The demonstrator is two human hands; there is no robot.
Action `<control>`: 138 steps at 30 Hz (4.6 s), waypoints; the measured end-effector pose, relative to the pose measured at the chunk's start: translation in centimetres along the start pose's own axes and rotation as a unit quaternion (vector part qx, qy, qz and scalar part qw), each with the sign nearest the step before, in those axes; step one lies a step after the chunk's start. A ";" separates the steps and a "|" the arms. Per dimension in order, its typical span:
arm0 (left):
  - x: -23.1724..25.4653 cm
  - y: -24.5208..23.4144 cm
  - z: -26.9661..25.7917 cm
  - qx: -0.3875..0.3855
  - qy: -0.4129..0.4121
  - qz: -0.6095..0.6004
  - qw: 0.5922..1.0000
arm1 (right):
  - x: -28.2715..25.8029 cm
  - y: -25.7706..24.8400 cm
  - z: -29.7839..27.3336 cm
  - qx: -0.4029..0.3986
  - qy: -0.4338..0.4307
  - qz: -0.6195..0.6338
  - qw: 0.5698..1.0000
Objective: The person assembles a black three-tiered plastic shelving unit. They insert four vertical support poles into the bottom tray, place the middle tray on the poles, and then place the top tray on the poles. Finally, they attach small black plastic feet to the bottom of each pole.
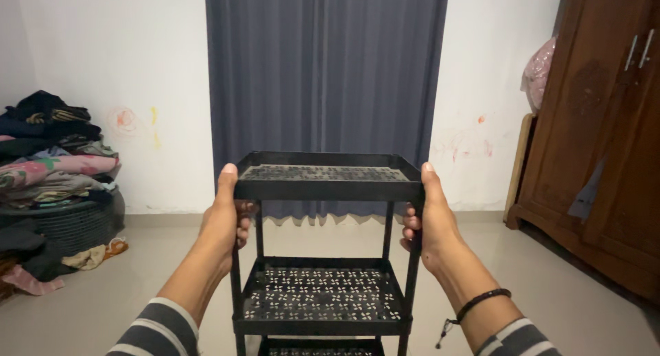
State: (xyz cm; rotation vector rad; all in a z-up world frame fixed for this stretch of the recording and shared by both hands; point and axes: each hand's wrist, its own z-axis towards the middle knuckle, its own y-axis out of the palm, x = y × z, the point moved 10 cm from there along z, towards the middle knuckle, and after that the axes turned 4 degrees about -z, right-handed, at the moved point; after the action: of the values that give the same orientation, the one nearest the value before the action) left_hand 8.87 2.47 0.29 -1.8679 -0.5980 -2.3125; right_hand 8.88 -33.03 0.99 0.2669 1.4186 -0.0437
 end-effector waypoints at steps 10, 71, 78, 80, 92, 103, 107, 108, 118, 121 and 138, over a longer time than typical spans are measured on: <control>0.5 0.1 -0.4 0.026 0.009 -0.012 1.000 | -0.5 0.0 -0.4 0.023 -0.021 0.003 1.000; 2.5 0.8 -3.9 -0.053 0.058 0.049 0.996 | -3.7 -5.3 -8.4 0.169 -0.235 -0.035 0.957; 3.2 5.6 -10.1 -0.073 0.157 0.196 0.965 | -0.5 -6.8 -3.4 0.149 -0.157 -0.170 0.961; 3.6 8.8 -12.6 -0.121 0.228 0.278 0.925 | 0.6 -6.7 -2.1 0.101 -0.154 -0.212 0.960; 2.6 11.6 -15.7 -0.099 0.298 0.355 0.881 | 5.1 -4.4 0.6 -0.022 -0.090 -0.209 0.974; 2.9 8.8 -14.4 -0.101 0.230 0.413 0.876 | 5.4 -3.4 -0.4 -0.010 -0.127 -0.226 0.966; 2.6 6.1 -12.7 -0.120 0.178 0.412 0.886 | 5.3 -2.8 -1.8 -0.001 -0.185 -0.220 0.958; 2.7 5.2 -12.1 -0.121 0.175 0.417 0.884 | 5.2 -2.3 -2.3 -0.005 -0.202 -0.216 0.955; 2.1 -6.4 -5.1 0.053 0.216 0.397 0.891 | 4.9 5.1 -10.2 -0.197 -0.252 -0.215 0.923; 1.5 -8.1 -5.1 0.131 0.255 0.346 0.893 | 4.1 6.1 -10.9 -0.201 -0.267 -0.231 0.914; 1.2 2.2 -11.1 -0.062 0.189 0.254 0.946 | 3.9 -3.4 -4.0 0.038 -0.180 -0.224 0.957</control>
State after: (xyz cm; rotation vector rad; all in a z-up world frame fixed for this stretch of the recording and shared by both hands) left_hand -0.86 -3.47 0.09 -1.3426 0.0758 -2.2819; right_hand 4.97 -34.94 -3.87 -0.0072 1.0894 -0.4977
